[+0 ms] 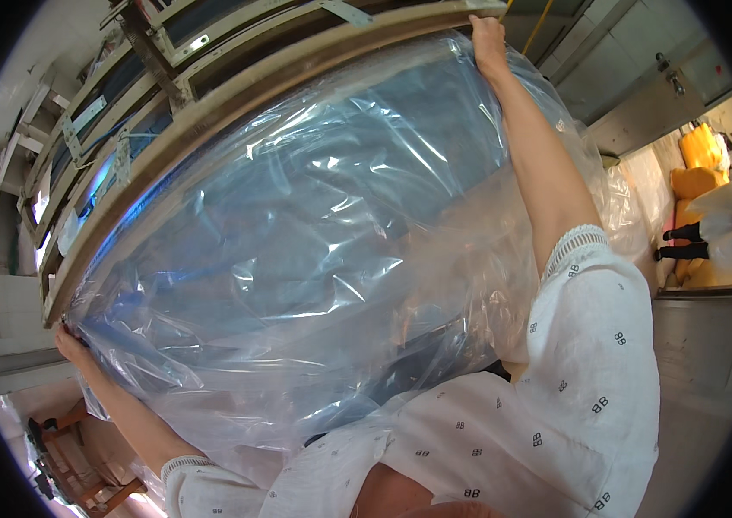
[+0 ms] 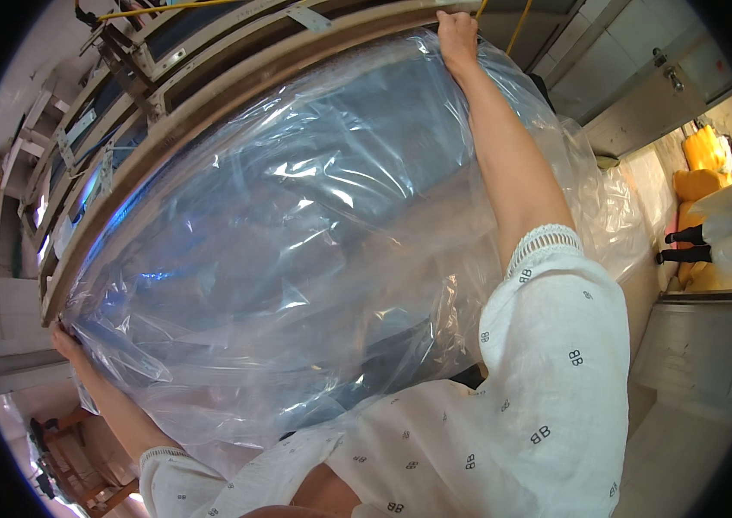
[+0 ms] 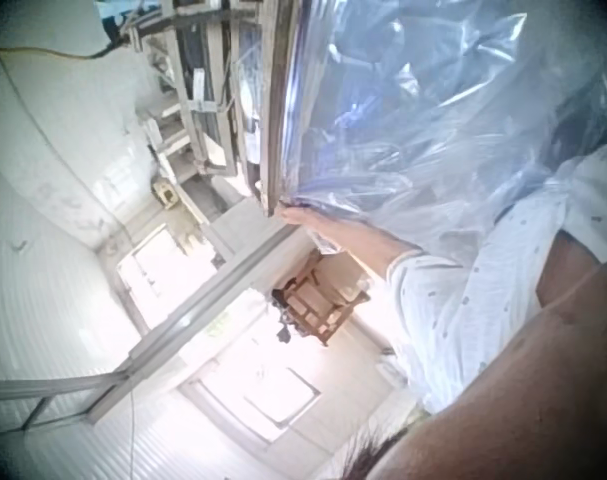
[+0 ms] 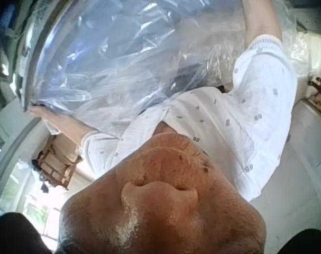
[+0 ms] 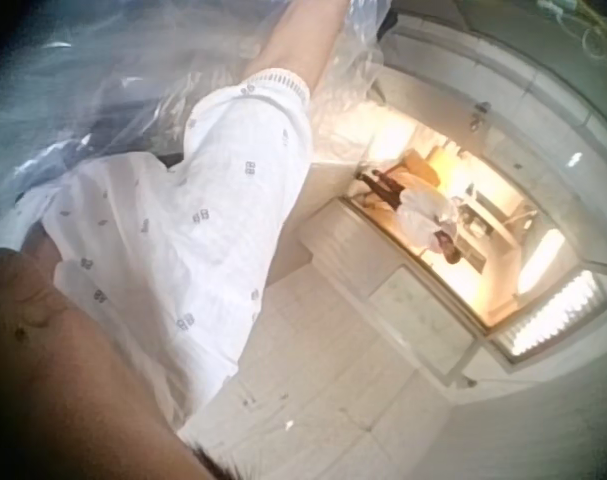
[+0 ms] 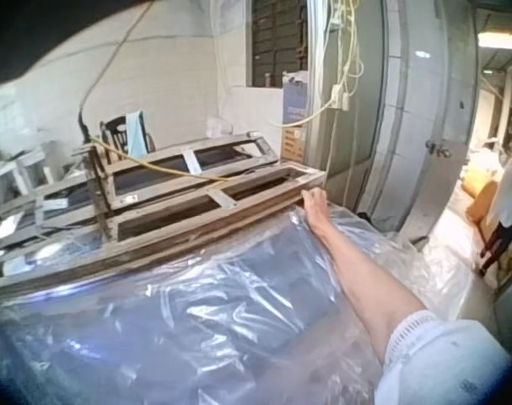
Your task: The person is wrapping a large foam or rubber product in a plastic sheet.
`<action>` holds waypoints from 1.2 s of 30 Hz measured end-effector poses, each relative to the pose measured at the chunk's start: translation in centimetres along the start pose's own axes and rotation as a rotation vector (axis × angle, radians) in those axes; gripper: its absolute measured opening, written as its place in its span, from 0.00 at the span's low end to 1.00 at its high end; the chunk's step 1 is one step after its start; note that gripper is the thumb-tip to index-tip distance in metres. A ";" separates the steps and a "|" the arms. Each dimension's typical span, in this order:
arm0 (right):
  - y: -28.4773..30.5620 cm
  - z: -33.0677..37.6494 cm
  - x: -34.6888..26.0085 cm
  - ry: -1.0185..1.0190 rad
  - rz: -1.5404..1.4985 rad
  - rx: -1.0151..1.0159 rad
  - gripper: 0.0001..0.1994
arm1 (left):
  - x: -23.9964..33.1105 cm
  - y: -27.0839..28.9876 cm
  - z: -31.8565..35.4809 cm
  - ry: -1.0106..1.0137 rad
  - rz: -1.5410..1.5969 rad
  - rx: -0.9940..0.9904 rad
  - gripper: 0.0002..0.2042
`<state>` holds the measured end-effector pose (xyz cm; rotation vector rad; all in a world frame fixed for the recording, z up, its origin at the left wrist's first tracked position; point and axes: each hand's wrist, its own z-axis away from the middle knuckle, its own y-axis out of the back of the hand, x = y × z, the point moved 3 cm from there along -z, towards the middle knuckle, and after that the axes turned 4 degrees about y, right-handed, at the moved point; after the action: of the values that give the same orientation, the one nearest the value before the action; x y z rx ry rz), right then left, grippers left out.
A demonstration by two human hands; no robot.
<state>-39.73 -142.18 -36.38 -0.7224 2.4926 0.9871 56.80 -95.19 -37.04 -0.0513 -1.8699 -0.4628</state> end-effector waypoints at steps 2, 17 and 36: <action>-0.5 0.2 -0.2 -0.096 -0.004 -0.193 0.22 | 0.2 0.2 -0.6 -0.129 -0.264 -0.022 0.11; 17.5 12.9 -21.1 -0.174 -0.617 -0.948 0.10 | 19.2 -5.4 15.3 -0.424 -0.542 -0.494 0.17; 24.3 20.8 -12.5 0.354 0.178 -0.563 0.06 | 21.2 -12.6 39.4 -0.431 -0.198 -0.681 0.15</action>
<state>-40.81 -108.20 -31.71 -0.9117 2.6177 1.8063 10.72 -97.43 -31.90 -0.4530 -2.0554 -1.2937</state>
